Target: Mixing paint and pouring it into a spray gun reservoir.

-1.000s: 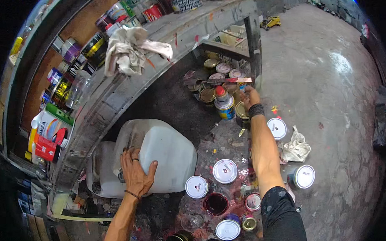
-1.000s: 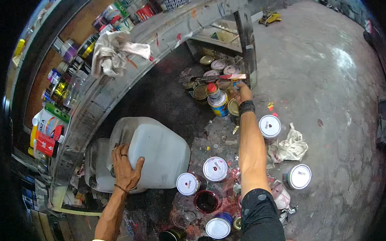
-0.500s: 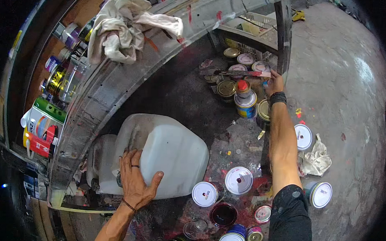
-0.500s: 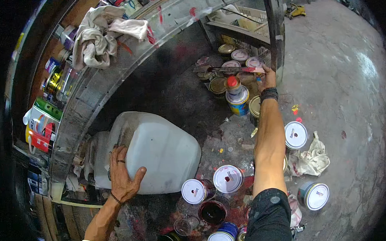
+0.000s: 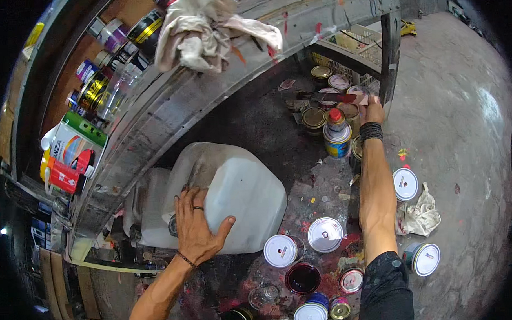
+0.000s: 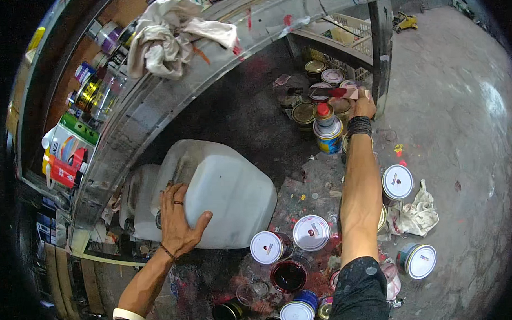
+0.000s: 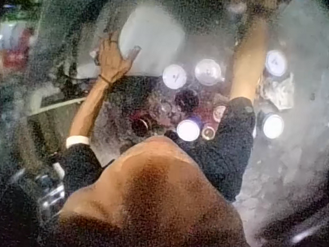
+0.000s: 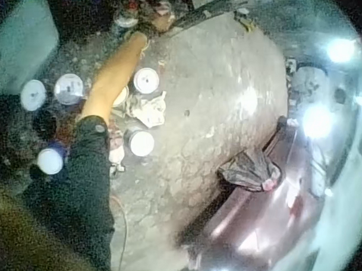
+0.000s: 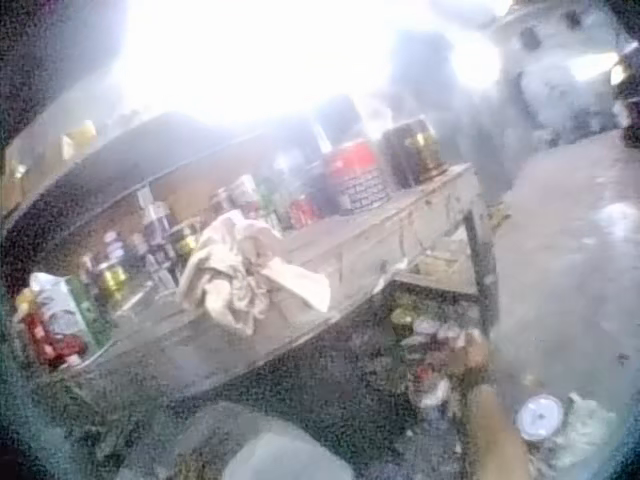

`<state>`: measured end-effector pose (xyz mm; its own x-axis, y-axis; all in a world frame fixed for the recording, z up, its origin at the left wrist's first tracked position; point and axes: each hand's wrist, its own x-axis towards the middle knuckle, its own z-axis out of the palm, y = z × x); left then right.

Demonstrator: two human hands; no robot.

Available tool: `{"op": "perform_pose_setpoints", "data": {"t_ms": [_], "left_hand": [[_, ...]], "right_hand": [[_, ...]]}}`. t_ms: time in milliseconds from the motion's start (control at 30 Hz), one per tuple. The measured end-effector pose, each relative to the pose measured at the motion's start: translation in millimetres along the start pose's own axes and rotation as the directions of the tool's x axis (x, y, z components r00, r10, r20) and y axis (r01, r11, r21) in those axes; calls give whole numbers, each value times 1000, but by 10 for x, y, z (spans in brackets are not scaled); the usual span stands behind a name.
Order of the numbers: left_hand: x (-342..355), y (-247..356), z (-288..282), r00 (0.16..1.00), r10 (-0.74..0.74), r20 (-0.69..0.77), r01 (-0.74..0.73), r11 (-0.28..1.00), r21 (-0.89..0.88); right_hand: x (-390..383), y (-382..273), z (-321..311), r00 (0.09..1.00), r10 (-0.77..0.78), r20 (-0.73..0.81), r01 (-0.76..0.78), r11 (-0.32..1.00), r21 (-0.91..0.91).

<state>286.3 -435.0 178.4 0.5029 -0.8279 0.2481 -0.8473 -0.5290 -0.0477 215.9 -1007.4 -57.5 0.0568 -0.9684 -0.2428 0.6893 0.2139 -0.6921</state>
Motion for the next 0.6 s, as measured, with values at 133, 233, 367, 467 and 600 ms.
{"op": "perform_pose_setpoints", "data": {"t_ms": [133, 233, 367, 467, 600], "left_hand": [[6, -5, 3, 1000, -10, -17, 10, 1000, -7], [3, -25, 13, 999, -9, -32, 9, 1000, -3], [-27, -75, 50, 990, -2, -139, -2, 1000, -31], [-44, -109, 99, 991, -47, -123, 39, 997, -67], [-69, -78, 86, 984, -88, -154, 78, 994, -72]], "right_hand": [[-283, -289, 61, 984, -108, 138, 82, 980, 183], [-705, -640, 66, 956, -178, 232, 124, 965, 230], [-1529, -1347, -69, 964, -174, 199, 122, 961, 247], [-2268, -1952, -323, 967, -169, 188, 129, 969, 209], [-3313, -2766, -799, 969, -180, 170, 148, 971, 187]]}}
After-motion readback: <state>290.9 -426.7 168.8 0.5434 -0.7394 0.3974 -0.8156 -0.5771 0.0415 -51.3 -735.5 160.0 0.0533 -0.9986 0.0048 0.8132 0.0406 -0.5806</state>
